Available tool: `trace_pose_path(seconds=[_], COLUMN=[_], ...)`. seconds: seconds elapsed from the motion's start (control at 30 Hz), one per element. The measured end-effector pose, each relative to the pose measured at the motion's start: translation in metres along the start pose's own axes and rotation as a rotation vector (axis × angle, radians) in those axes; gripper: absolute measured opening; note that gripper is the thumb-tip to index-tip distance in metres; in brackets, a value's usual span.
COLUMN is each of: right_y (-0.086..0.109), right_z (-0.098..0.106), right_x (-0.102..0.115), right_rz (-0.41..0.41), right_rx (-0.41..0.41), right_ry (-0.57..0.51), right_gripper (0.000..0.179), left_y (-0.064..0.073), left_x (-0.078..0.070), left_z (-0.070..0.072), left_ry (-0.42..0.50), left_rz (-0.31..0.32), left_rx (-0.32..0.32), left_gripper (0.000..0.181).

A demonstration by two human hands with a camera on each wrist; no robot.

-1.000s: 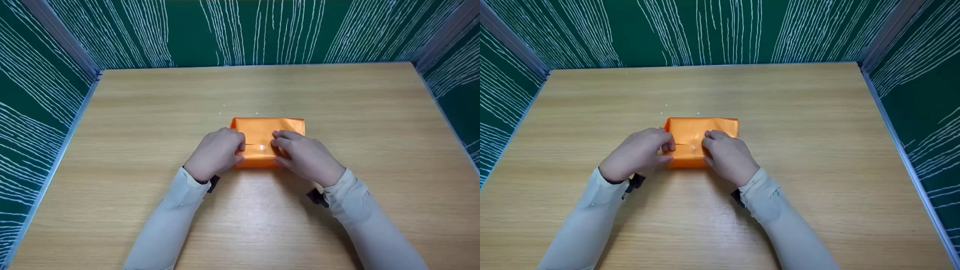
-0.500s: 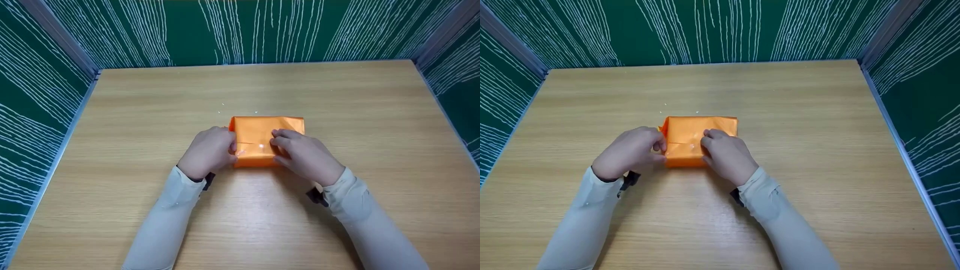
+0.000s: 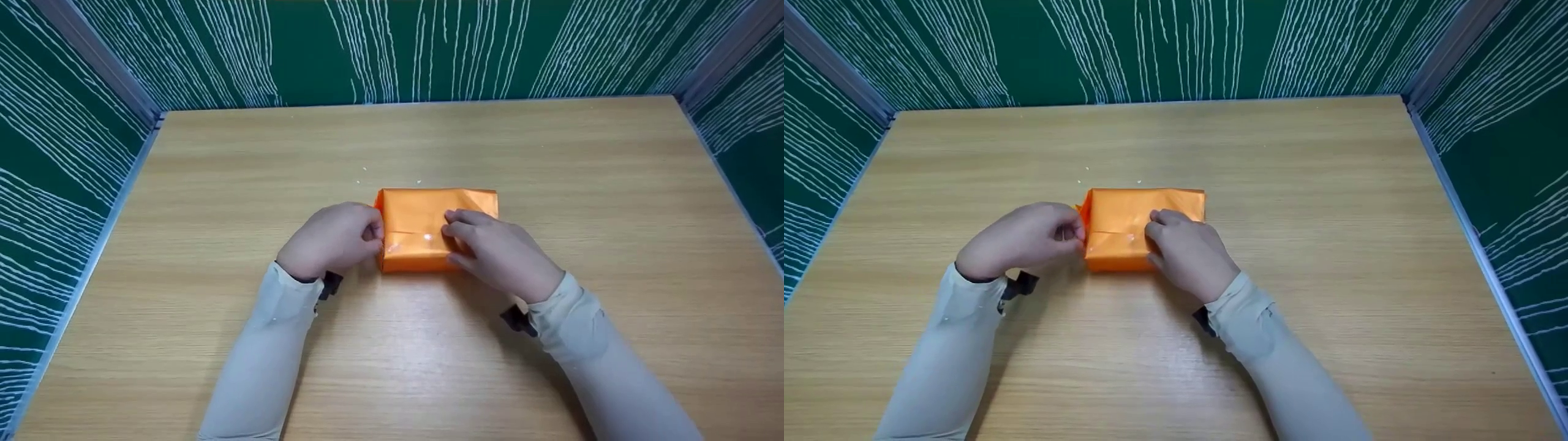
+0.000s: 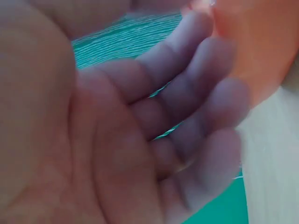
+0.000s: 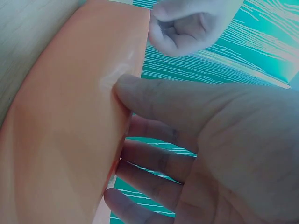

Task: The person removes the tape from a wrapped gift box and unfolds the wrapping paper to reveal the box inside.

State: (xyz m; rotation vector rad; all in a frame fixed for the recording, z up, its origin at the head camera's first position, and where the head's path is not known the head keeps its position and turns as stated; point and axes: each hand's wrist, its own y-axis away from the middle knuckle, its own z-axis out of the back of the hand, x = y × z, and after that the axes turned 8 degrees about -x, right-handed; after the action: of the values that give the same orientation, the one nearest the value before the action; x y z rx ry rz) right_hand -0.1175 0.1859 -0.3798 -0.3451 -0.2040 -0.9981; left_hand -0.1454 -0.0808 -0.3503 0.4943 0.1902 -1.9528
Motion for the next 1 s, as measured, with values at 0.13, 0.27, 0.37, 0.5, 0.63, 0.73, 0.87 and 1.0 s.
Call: trace_pose_path(seconds=[0.13, 0.27, 0.37, 0.5, 0.63, 0.73, 0.87, 1.0], right_y=[-0.001, 0.001, 0.002, 0.002, 0.001, 0.001, 0.0, 0.0], right_z=[0.001, 0.001, 0.001, -0.001, -0.001, -0.001, -0.001, -0.002], right_x=[0.0, 0.0, 0.001, 0.001, 0.001, 0.001, 0.001, 0.001], right_rz=[-0.004, 0.017, 0.032, 0.025, 0.017, 0.014, 0.008, 0.006], right_rx=[0.002, -0.018, -0.03, -0.022, -0.014, -0.011, -0.007, -0.008], right_ry=[-0.004, 0.005, 0.01, 0.009, 0.012, 0.015, 0.013, 0.011], right_gripper=[0.039, 0.038, 0.036, 0.036, 0.037, 0.037, 0.037, 0.036], left_y=[-0.002, -0.003, -0.004, -0.006, -0.007, -0.007, -0.01, -0.013], left_x=[0.0, -0.001, 0.0, 0.003, 0.006, 0.009, 0.014, 0.023], left_z=[0.002, 0.001, -0.001, -0.003, -0.005, -0.006, -0.008, -0.009], left_ry=[-0.029, -0.049, -0.059, -0.059, -0.051, -0.043, 0.011, 0.079], left_rz=[-0.016, -0.031, -0.065, -0.122, -0.157, -0.185, -0.219, -0.251], left_rx=[-0.036, -0.017, -0.013, -0.017, -0.026, -0.021, 0.003, 0.026], left_gripper=[0.011, 0.007, 0.008, 0.013, 0.018, 0.019, 0.018, 0.017])
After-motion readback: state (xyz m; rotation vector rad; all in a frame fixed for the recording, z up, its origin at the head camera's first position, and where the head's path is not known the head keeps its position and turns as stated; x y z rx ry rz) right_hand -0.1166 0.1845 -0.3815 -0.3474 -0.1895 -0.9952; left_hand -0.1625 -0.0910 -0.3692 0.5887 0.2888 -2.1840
